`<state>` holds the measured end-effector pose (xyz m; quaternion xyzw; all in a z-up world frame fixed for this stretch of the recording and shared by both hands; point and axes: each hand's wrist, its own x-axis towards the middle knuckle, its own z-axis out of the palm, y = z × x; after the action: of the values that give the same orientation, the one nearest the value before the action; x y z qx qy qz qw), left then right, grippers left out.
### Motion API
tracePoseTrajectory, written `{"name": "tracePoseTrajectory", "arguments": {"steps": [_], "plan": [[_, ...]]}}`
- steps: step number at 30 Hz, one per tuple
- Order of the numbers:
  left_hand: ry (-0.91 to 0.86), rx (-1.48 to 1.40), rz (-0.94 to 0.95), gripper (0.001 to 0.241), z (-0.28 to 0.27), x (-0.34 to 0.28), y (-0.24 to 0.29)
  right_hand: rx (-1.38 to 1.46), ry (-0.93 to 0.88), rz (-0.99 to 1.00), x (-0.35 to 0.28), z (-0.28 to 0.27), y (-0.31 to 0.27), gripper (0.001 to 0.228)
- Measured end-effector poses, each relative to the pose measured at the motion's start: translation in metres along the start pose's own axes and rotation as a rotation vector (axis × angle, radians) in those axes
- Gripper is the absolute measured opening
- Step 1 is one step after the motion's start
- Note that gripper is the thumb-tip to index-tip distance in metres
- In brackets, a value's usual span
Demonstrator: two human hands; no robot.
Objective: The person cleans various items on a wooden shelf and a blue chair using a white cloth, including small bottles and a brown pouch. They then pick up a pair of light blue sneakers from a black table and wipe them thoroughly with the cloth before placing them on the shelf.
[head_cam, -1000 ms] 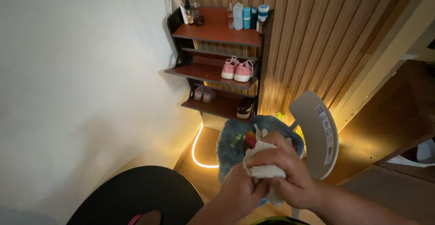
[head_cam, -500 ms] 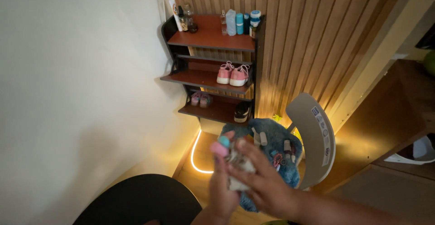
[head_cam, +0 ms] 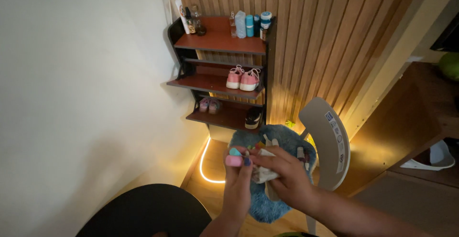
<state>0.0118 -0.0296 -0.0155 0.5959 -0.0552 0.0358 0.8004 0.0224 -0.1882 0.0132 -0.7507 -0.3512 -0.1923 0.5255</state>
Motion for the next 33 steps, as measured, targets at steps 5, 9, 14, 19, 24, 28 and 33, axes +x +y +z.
{"name": "tracePoseTrajectory", "arguments": {"steps": [5, 9, 14, 19, 24, 28, 33], "plan": [[-0.009, -0.020, 0.006, 0.024, -0.014, 0.005, -0.014, 0.190, 0.001, 0.157, -0.006, 0.003, 0.011, 0.042], [0.087, -0.058, -0.038, 0.008, -0.021, 0.004, -0.007, 0.458, 0.006, 0.432, -0.008, 0.004, 0.014, 0.056], [0.160, -0.253, -0.109, 0.015, -0.023, 0.009, -0.028, 0.125, -0.076, -0.002, -0.011, 0.015, -0.003, 0.062], [0.096, -0.248, -0.047, 0.019, -0.018, 0.003, -0.023, -0.093, -0.092, -0.089, -0.026, 0.027, 0.017, 0.075], [0.051, -0.002, 0.109, 0.019, -0.022, -0.003, -0.018, 0.346, -0.035, 0.407, -0.043, 0.026, 0.044, 0.055], [0.050, -0.059, 0.051, 0.039, -0.018, -0.010, 0.009, 0.773, -0.045, 0.460, -0.030, 0.024, 0.031, 0.036], [0.005, -0.194, 0.116, 0.038, -0.016, -0.012, 0.005, 1.031, -0.016, 0.671, -0.033, 0.025, 0.037, 0.031]]}}
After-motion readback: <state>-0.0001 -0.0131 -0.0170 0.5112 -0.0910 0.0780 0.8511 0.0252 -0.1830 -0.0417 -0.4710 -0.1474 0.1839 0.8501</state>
